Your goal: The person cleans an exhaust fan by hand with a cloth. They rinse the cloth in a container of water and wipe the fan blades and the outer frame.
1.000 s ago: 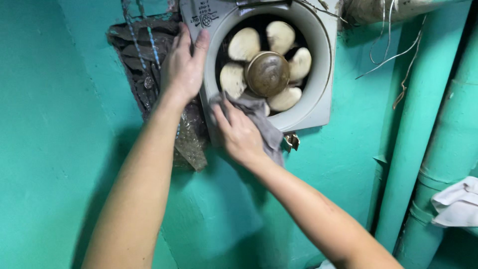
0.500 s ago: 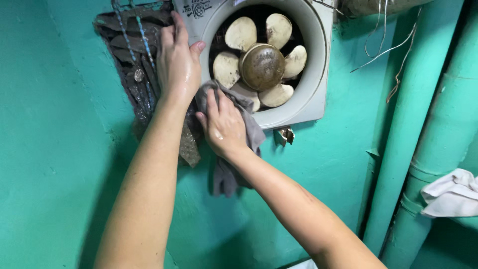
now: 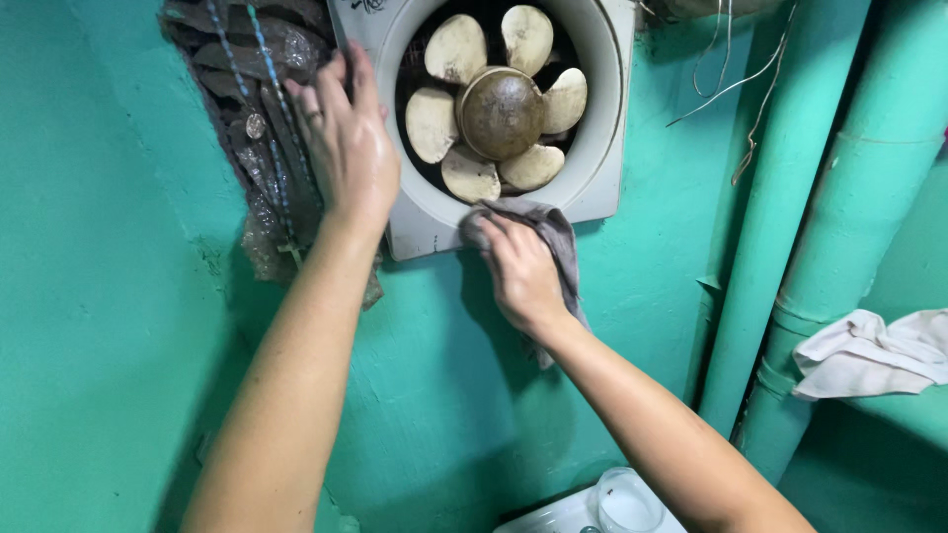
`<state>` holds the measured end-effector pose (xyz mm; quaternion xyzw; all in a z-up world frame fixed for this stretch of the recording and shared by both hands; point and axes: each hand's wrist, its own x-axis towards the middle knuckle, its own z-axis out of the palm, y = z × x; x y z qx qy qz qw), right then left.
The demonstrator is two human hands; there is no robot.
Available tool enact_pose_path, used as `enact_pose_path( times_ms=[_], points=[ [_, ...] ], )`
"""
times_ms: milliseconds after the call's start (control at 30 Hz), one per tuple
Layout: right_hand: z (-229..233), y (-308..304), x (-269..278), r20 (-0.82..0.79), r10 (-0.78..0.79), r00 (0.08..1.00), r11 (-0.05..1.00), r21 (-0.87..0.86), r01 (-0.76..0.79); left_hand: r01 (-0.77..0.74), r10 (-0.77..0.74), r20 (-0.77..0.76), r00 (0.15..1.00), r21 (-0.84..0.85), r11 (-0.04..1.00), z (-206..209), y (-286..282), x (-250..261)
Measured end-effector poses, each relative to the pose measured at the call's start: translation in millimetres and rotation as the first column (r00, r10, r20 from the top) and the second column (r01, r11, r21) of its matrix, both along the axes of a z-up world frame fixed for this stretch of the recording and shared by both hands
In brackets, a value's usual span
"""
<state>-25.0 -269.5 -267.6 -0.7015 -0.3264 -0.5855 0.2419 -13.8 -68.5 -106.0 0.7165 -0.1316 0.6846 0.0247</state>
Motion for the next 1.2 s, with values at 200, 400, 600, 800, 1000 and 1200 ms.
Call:
enact_pose_path(
  times_ms=[200, 400, 600, 800, 1000, 1200],
  points=[
    [-18, -19, 2, -0.217, 0.558, 0.801, 0.743, 0.56, -0.366, 0.158, -0.142, -0.089, 0.986, 0.224, 0.962, -31, -25, -4],
    [15, -31, 1, 0.062, 0.632, 0.772, 0.562, 0.649, -0.512, 0.304, -0.25, -0.255, 0.934, 0.2, 0.932, -10, -40, 2],
    [72, -30, 24, 0.145, 0.251, 0.957, 0.888, 0.358, -0.287, 0.22, -0.181, -0.159, 0.97, 0.278, 0.935, 0, -46, 7],
    [110, -14, 71, 0.069, 0.2, 0.977, 0.901, 0.379, -0.211, 0.266, -0.22, -0.193, 0.956, 0.253, 0.93, 0, -44, 13],
    [105, 2, 80, 0.102, 0.105, 0.989, 0.913, 0.385, -0.136, 0.242, -0.201, -0.172, 0.964, 0.267, 0.933, -1, -43, 12],
    [102, 6, 82, 0.112, 0.087, 0.99, 0.901, 0.415, -0.126, 0.258, -0.2, -0.242, 0.95, 0.239, 0.936, 1, -45, 10]
  ],
)
